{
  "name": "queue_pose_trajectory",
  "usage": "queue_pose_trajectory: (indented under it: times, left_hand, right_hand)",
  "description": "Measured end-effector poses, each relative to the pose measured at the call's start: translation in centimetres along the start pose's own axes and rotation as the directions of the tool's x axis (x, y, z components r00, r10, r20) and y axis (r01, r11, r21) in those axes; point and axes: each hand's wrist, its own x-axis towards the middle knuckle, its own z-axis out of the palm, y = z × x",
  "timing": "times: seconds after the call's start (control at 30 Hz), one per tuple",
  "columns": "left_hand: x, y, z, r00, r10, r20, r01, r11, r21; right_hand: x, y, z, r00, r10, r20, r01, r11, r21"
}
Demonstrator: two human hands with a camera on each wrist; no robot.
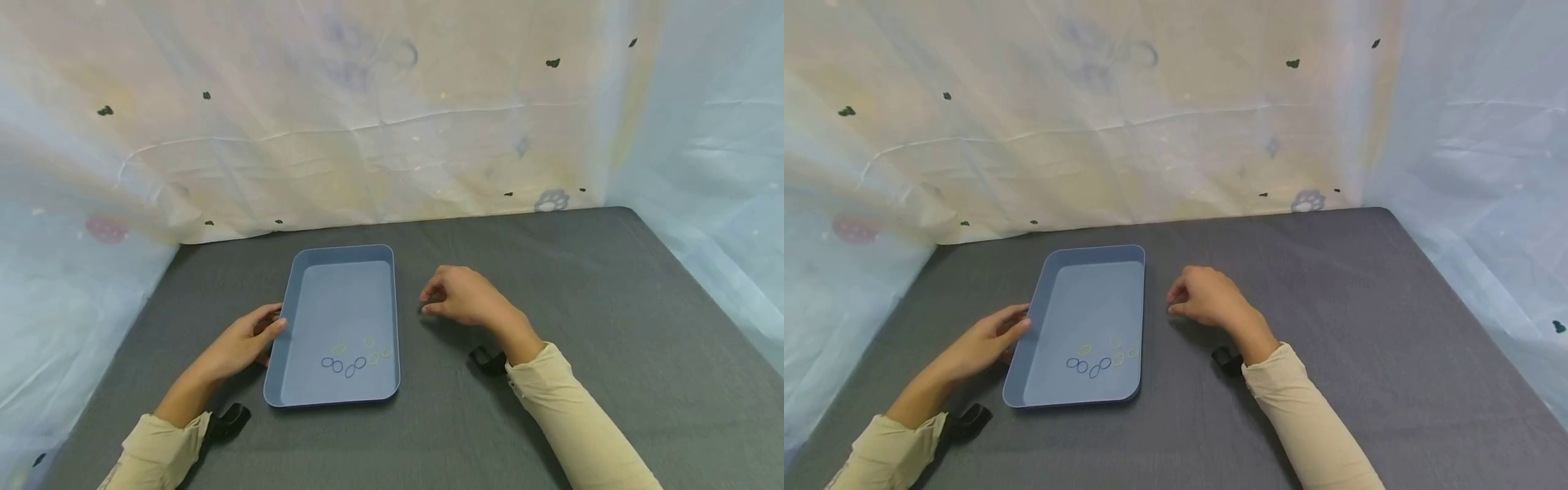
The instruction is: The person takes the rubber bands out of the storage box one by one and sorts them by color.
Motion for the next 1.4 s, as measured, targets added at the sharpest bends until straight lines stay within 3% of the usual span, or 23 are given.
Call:
queue_pose_trajectory:
  times: [0.33,0.7,0.97,1.23,1.4]
  left_hand:
    - [0.1,0.4,0.3,0.999,0.028,-0.03,-0.026,0.997,0.08]
    - [0.6,0.8,0.4,1.0,0.025,-0.014,-0.023,0.993,0.115]
    - [0.5,0.6,0.1,0.999,0.025,-0.03,-0.02,0.988,0.15]
    - [0.1,0.9,0.3,0.996,0.063,-0.058,-0.049,0.975,0.217]
    - [-0.3,1.1,0.3,0.994,0.058,-0.094,-0.03,0.958,0.284]
  right_hand:
    - [-0.4,-2.3,0.1,0.998,-0.062,-0.013,0.062,0.998,0.001]
    - [-1.0,-5.1,1.3,0.988,-0.149,-0.031,0.148,0.989,-0.016]
    - [-0.6,-6.9,3.3,0.967,-0.254,0.023,0.254,0.967,-0.012]
    - [-0.3,-7.7,4.1,0.965,-0.258,0.041,0.26,0.965,-0.044]
    - [-0.2,-7.9,5.1,0.955,-0.29,0.066,0.294,0.953,-0.068]
